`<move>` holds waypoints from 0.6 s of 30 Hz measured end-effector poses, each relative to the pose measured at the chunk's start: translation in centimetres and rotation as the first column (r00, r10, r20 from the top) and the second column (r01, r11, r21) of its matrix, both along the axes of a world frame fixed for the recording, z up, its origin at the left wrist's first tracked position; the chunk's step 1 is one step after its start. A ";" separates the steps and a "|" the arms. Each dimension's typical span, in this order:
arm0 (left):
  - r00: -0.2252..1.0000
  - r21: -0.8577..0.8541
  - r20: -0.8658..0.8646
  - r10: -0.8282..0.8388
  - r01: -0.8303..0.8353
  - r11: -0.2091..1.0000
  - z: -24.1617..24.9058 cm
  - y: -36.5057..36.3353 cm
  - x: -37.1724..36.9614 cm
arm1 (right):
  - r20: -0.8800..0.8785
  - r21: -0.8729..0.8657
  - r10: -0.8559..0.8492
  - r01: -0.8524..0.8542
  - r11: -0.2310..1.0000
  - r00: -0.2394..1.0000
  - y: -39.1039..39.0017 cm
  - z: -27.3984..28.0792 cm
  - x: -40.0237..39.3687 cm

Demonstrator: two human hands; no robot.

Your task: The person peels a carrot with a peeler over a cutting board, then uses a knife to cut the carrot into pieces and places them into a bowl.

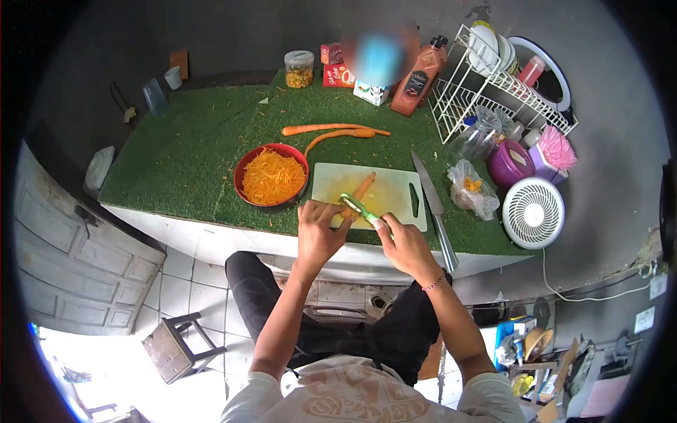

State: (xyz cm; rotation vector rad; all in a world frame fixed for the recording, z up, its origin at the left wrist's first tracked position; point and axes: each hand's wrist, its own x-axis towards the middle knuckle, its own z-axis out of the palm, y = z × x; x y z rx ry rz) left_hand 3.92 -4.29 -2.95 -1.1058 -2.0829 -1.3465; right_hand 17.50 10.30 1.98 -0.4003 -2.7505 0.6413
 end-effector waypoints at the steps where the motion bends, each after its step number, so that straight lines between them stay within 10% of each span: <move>1: 1.000 0.013 -0.018 0.011 -0.011 1.000 -0.1 0.0 0.1 | 0.002 0.022 0.011 -0.011 1.000 1.000 0.0 -0.1 -0.1; 18: 0.999 0.116 0.000 -0.053 0.053 0.992 -1.3 0.2 -0.3 | 0.041 0.317 -0.237 0.212 0.924 0.971 1.2 0.7 -4.5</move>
